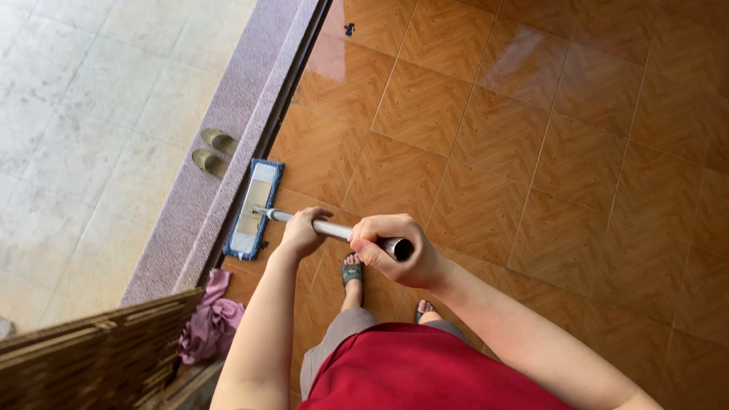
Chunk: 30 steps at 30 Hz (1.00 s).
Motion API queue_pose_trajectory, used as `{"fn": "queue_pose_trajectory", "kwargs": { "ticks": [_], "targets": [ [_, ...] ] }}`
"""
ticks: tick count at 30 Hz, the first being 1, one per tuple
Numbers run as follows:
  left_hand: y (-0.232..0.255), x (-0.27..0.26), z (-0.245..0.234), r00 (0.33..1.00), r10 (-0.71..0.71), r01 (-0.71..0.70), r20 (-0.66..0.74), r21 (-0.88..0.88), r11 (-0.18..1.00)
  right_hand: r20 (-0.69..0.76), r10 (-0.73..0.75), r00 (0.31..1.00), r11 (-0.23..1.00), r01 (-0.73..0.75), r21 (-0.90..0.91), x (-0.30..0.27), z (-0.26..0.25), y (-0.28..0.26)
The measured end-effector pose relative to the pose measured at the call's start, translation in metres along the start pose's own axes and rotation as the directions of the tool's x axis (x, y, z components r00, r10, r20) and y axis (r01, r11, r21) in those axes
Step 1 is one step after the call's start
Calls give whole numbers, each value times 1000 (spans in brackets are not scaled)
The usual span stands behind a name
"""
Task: Mopping a tiled floor in an entryway area using a flat mop.
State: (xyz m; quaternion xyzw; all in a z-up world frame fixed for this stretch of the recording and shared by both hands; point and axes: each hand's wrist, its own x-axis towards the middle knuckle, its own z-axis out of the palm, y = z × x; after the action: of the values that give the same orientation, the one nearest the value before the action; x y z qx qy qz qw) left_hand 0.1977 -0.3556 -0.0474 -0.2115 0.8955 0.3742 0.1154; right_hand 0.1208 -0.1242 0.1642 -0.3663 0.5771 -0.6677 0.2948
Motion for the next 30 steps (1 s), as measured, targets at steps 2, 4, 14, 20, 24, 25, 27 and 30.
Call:
{"fn": "queue_pose_trajectory", "kwargs": {
  "ticks": [2, 4, 14, 20, 24, 25, 27, 30],
  "targets": [
    [22, -11, 20, 1000, -17, 17, 0, -5, 1000, 1, 16, 1000, 1000, -16, 5, -26, -16, -5],
    [50, -17, 40, 1000, -15, 15, -12, -5, 1000, -2, 12, 1000, 1000, -12, -2, -49, -39, -19],
    [265, -60, 171, 916, 267, -196, 301, -247, 949, -202, 129, 971, 967, -168, -190, -177, -157, -175],
    [343, -94, 220, 840, 375, -223, 393, -379, 898, -304, 136, 943, 909, -240, -339, -230, -163, -213],
    [348, -111, 225, 858, 378, -293, 346, -275, 916, -266, 92, 960, 916, -186, -356, -250, -146, -192],
    [345, -116, 217, 866, 367, -281, 340, -276, 919, -252, 97, 963, 918, -184, -352, -246, -140, -193],
    [327, -129, 202, 867, 291, -191, 405, -269, 944, -118, 92, 989, 928, -128, -351, -239, -119, -188],
    [283, -127, 187, 867, 285, -131, 408, -366, 922, 17, -45, 999, 895, 48, -443, -218, -84, -173]
  ]
}}
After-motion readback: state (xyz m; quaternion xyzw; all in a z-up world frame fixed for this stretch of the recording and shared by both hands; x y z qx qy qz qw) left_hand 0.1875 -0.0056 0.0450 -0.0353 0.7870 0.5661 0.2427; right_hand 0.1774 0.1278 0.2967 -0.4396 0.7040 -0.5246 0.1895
